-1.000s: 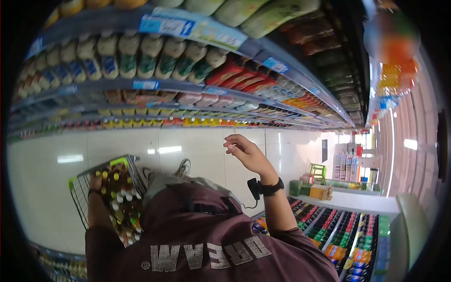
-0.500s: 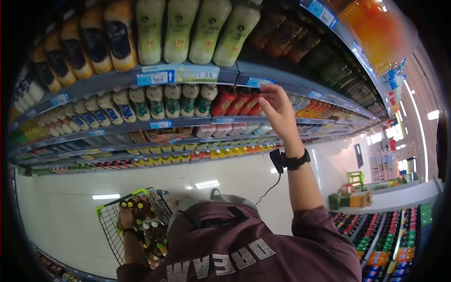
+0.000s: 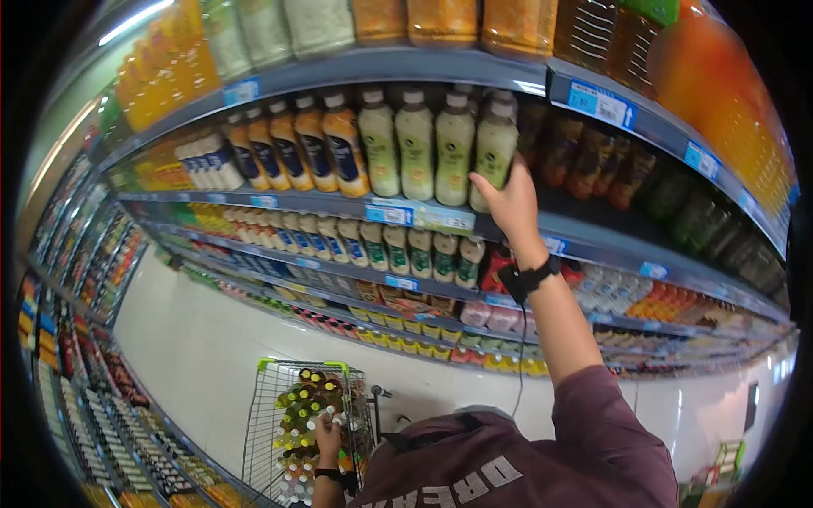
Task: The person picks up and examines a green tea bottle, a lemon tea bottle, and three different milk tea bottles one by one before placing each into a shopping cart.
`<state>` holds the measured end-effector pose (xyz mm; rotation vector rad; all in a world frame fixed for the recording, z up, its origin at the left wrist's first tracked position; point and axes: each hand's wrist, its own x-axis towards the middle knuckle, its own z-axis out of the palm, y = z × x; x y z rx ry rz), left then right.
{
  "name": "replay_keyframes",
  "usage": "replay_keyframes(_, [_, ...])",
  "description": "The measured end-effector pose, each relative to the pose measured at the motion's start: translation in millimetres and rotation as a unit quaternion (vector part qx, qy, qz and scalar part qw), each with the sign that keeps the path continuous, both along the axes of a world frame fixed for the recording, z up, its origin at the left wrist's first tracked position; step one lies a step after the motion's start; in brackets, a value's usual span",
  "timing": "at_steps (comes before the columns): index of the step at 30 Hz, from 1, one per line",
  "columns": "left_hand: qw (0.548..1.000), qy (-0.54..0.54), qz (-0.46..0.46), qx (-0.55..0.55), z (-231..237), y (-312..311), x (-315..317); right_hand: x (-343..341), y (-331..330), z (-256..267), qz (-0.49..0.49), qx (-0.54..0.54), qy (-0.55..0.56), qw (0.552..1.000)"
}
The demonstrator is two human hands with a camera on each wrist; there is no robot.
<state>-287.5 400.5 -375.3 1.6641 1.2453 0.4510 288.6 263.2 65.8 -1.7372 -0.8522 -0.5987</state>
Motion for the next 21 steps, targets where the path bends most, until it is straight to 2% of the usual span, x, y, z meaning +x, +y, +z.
replay_keyframes(1, [1.000, -0.002, 0.018, 0.009, 1, -6, -4, -1, 0, -3, 0.002, 0.022, -0.016, 1.000])
replay_keyframes(3, [0.996, -0.031, 0.052, -0.065, 2, -19, -3, -6, -7, -7, 0.014, 0.031, 0.001, 0.999])
replay_keyframes(4, [0.997, -0.048, 0.047, 0.029, 21, -30, 5, -13, -12, -7, 0.013, 0.045, -0.043, 0.998])
replay_keyframes(5, [0.996, -0.051, 0.060, 0.036, 37, -36, 14, -23, -19, -5, 0.012, 0.062, -0.087, 0.994])
replay_keyframes(7, [0.987, -0.141, 0.035, 0.063, 73, -43, 28, -41, -40, -12, 0.028, 0.072, -0.165, 0.983])
replay_keyframes(9, [0.980, -0.196, 0.023, -0.007, 148, -58, 59, -84, -62, -20, 0.095, 0.096, -0.121, 0.983])
replay_keyframes(10, [0.973, -0.229, -0.019, -0.010, 180, -64, 73, -111, -76, -31, 0.213, 0.083, 0.007, 0.974])
replay_keyframes(11, [0.962, -0.267, -0.049, -0.024, 191, -65, 85, -135, -91, -41, 0.328, 0.060, 0.132, 0.934])
replay_keyframes(13, [0.933, -0.317, -0.151, -0.080, 250, -87, 109, -157, -124, -58, 0.488, -0.114, 0.227, 0.835])
replay_keyframes(14, [0.904, -0.356, -0.222, -0.084, 270, -96, 123, -171, -132, -69, 0.549, -0.124, 0.273, 0.780])
replay_keyframes(15, [0.878, -0.399, -0.249, -0.088, 289, -110, 140, -184, -138, -80, 0.601, -0.135, 0.318, 0.720])
replay_keyframes(17, [0.850, -0.429, -0.278, -0.129, 304, -134, 165, -190, -147, -109, 0.678, -0.231, 0.284, 0.637])
replay_keyframes(18, [0.837, -0.418, -0.309, -0.171, 333, -146, 176, -199, -151, -111, 0.700, -0.232, 0.363, 0.570])
replay_keyframes(20, [0.834, -0.419, -0.297, -0.203, 330, -164, 185, -207, -161, -122, 0.720, -0.220, 0.489, 0.441])
replay_keyframes(21, [0.836, -0.408, -0.289, -0.225, 323, -170, 189, -203, -163, -142, 0.721, -0.219, 0.489, 0.440])
